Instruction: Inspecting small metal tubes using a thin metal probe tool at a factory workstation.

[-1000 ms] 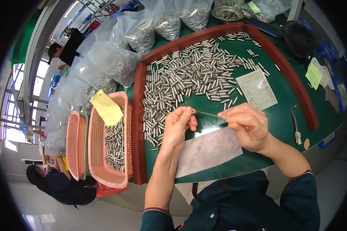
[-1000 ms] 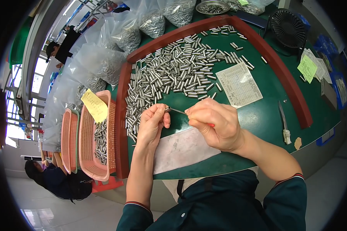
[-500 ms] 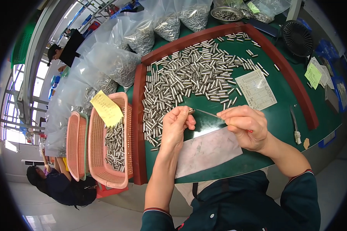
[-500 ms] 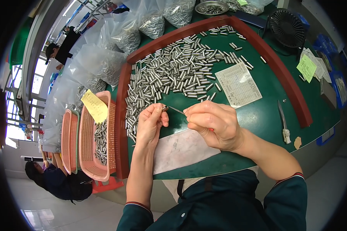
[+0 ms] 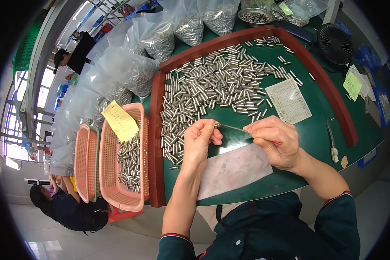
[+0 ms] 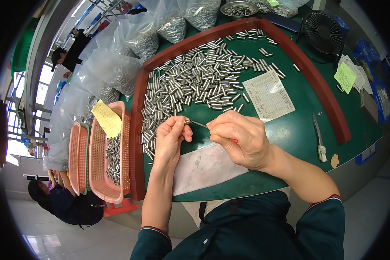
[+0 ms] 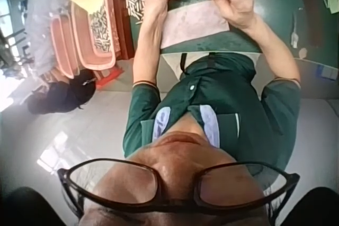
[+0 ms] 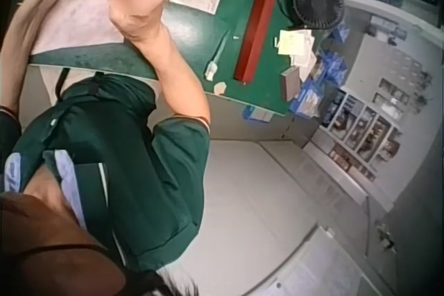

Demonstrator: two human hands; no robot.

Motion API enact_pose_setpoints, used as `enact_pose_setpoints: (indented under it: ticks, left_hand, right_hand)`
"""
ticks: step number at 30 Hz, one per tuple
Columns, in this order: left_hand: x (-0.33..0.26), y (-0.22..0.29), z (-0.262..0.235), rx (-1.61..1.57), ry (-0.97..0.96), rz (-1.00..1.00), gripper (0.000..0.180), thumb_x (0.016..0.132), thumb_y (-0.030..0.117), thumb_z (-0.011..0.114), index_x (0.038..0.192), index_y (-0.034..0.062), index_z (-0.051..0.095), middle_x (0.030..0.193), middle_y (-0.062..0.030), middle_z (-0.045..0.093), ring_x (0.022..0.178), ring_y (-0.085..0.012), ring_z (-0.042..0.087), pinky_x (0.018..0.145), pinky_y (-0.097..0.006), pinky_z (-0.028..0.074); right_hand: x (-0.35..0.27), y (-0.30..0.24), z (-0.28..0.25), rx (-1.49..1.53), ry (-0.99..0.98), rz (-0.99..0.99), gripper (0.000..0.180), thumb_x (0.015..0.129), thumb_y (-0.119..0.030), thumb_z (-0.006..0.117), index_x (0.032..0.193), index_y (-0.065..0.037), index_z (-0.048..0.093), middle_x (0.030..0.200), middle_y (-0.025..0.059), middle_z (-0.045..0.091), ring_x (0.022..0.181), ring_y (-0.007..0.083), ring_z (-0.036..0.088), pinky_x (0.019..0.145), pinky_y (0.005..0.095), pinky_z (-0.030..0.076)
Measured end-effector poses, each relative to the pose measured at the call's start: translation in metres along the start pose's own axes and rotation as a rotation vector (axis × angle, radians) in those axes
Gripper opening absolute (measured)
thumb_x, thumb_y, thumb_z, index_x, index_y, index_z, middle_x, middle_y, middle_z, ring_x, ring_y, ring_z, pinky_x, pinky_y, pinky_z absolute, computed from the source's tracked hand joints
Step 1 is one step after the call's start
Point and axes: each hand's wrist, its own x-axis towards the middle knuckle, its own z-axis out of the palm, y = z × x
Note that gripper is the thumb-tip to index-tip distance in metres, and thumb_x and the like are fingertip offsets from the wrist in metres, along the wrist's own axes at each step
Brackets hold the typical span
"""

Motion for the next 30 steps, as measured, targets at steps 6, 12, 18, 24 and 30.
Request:
enact_pose_setpoints:
  ticks: [6,12,18,24,30]
  left_hand:
    - [0.0,-0.002,0.006,0.078,0.039,0.103,0.018,0.092,0.014,0.051,0.088,-0.0018,0.058,0.066,-0.0058,0.059,0.054,-0.0096,0.054,0.052,-0.02,0.045]
    - [-0.003,0.001,0.008,0.126,0.022,0.16,0.015,0.092,0.011,0.051,0.091,-0.0031,0.058,0.068,-0.0072,0.061,0.056,-0.0097,0.056,0.054,-0.02,0.046]
    - [-0.005,0.004,0.014,0.115,0.011,0.242,0.012,0.09,0.007,0.053,0.094,-0.0034,0.058,0.074,-0.0088,0.063,0.063,-0.0118,0.06,0.059,-0.021,0.048]
    - [-0.004,0.006,0.009,0.073,0.018,0.213,0.011,0.087,0.004,0.057,0.095,-0.003,0.059,0.076,-0.0088,0.063,0.066,-0.0121,0.061,0.062,-0.022,0.049]
    - [-0.005,0.006,0.009,-0.022,0.049,0.125,0.011,0.084,0.004,0.061,0.093,-0.002,0.061,0.076,-0.0076,0.063,0.066,-0.0117,0.06,0.063,-0.022,0.049]
  right_hand:
    - [0.0,-0.003,0.004,-0.119,-0.1,-0.125,0.024,0.062,-0.002,0.072,0.079,-0.002,0.055,0.079,0.0097,0.059,0.066,0.0224,0.062,0.054,0.0293,0.053]
    - [0.001,-0.004,-0.001,-0.079,-0.091,-0.065,0.024,0.062,-0.003,0.073,0.079,-0.002,0.057,0.08,0.0097,0.059,0.065,0.0217,0.062,0.052,0.0281,0.05]
    - [0.002,0.0,-0.006,-0.095,-0.024,-0.097,0.026,0.062,0.0,0.073,0.082,-0.001,0.057,0.08,0.0103,0.06,0.062,0.0214,0.061,0.049,0.0277,0.049]
    - [0.004,-0.009,-0.005,-0.081,-0.14,-0.033,0.017,0.075,0.004,0.062,0.09,0.001,0.054,0.082,0.0166,0.064,0.074,0.0292,0.066,0.06,0.0319,0.055]
    - [0.002,-0.006,-0.006,-0.077,-0.134,-0.159,0.025,0.063,0.004,0.063,0.087,0.002,0.059,0.086,0.0144,0.063,0.077,0.0267,0.065,0.063,0.0304,0.055]
